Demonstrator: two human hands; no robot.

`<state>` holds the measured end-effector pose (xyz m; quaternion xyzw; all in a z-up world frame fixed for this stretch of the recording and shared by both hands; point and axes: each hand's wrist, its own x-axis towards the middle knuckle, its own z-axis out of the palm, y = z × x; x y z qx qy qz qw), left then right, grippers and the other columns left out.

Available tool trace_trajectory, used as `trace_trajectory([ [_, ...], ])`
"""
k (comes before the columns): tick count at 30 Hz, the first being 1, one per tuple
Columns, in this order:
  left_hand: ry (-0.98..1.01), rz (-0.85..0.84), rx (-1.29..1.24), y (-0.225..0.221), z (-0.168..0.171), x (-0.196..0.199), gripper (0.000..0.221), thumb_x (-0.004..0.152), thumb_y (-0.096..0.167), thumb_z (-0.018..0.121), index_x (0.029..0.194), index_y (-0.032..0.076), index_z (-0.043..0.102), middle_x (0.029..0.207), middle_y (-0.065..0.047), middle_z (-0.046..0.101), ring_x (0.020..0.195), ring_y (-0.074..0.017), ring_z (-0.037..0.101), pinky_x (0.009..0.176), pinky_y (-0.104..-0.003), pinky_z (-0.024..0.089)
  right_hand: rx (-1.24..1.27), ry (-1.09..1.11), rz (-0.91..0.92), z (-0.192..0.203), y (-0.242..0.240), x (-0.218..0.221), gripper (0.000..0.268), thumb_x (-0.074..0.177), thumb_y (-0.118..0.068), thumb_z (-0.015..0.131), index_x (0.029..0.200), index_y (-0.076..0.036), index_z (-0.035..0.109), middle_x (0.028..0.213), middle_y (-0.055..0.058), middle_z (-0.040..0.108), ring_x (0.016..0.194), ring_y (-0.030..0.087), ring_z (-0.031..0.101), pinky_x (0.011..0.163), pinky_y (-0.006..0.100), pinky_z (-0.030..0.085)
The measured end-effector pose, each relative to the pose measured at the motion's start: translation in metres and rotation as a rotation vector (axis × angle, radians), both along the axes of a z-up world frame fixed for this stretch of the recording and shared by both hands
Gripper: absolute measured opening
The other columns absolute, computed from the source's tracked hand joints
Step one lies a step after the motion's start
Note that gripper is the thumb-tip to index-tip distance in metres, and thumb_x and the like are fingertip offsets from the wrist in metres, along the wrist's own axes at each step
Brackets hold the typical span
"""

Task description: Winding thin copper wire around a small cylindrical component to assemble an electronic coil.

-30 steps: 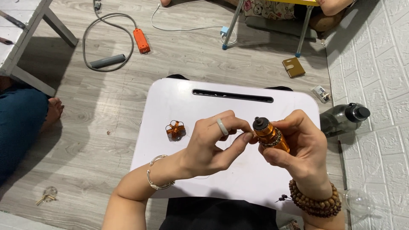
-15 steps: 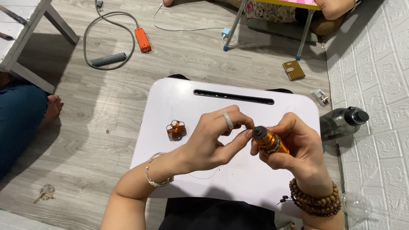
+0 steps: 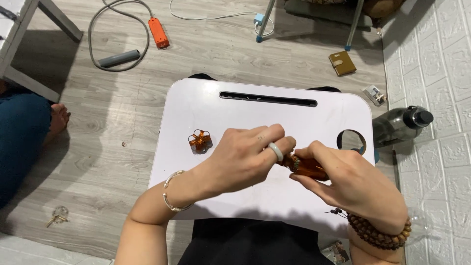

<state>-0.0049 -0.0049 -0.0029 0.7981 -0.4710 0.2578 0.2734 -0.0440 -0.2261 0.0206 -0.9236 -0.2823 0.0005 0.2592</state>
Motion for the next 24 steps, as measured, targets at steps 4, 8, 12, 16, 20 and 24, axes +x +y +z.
trace_trajectory([
  [4, -0.021, -0.004, -0.011, -0.003, 0.000, -0.009, 0.013, 0.089, 0.000, 0.065, 0.101, 0.004, 0.064, 0.084, -0.001, 0.051, 0.055, -0.0083, 0.046, 0.042, -0.023, 0.034, -0.026, -0.031, -0.027, 0.001, 0.004, 0.001, 0.031, 0.072, -0.017, 0.080, 0.094, -0.005, 0.061, 0.074, 0.003, 0.076, 0.047, 0.013, 0.066, 0.042, 0.027, 0.051],
  [8, -0.073, 0.018, -0.066, -0.006, 0.004, -0.018, 0.015, 0.089, -0.002, 0.067, 0.104, -0.002, 0.065, 0.086, -0.005, 0.058, 0.053, -0.0096, 0.045, 0.042, -0.024, 0.034, 0.144, -0.164, -0.116, 0.005, 0.008, -0.003, 0.038, 0.069, -0.006, 0.083, 0.099, 0.005, 0.063, 0.083, 0.011, 0.077, 0.065, 0.015, 0.075, 0.052, 0.022, 0.059],
  [12, -0.082, 0.018, -0.185, -0.012, 0.002, -0.021, 0.005, 0.094, 0.002, 0.069, 0.093, 0.001, 0.065, 0.072, -0.001, 0.052, 0.046, -0.0065, 0.034, 0.039, -0.023, 0.028, 0.212, -0.271, -0.187, 0.007, 0.009, -0.007, 0.045, 0.068, -0.008, 0.086, 0.103, 0.008, 0.061, 0.086, 0.016, 0.075, 0.061, 0.015, 0.072, 0.047, 0.022, 0.056],
  [16, 0.054, -0.044, -0.293, -0.011, 0.000, -0.019, 0.019, 0.086, -0.006, 0.073, 0.101, 0.000, 0.063, 0.072, -0.002, 0.054, 0.046, -0.0090, 0.037, 0.039, -0.024, 0.027, 0.335, -0.281, -0.268, 0.008, 0.012, -0.012, 0.049, 0.067, -0.006, 0.088, 0.106, 0.007, 0.060, 0.080, 0.012, 0.075, 0.055, 0.010, 0.067, 0.045, 0.018, 0.054],
  [20, 0.214, -0.102, -0.421, -0.010, 0.002, -0.016, 0.022, 0.081, -0.010, 0.072, 0.098, 0.000, 0.061, 0.079, -0.006, 0.062, 0.048, -0.0100, 0.042, 0.039, -0.022, 0.031, 0.585, -0.191, -0.237, 0.002, 0.010, -0.012, 0.049, 0.066, 0.001, 0.084, 0.104, 0.007, 0.054, 0.092, 0.018, 0.073, 0.057, 0.009, 0.066, 0.048, 0.015, 0.055],
  [24, 0.468, -0.152, -0.506, -0.008, 0.006, -0.013, 0.016, 0.084, -0.007, 0.069, 0.096, 0.002, 0.063, 0.074, -0.004, 0.059, 0.052, -0.0084, 0.043, 0.044, -0.021, 0.033, 0.843, 0.008, -0.101, -0.008, 0.003, -0.011, 0.050, 0.069, 0.006, 0.078, 0.110, 0.005, 0.049, 0.107, 0.022, 0.071, 0.095, 0.024, 0.077, 0.085, 0.027, 0.067],
])
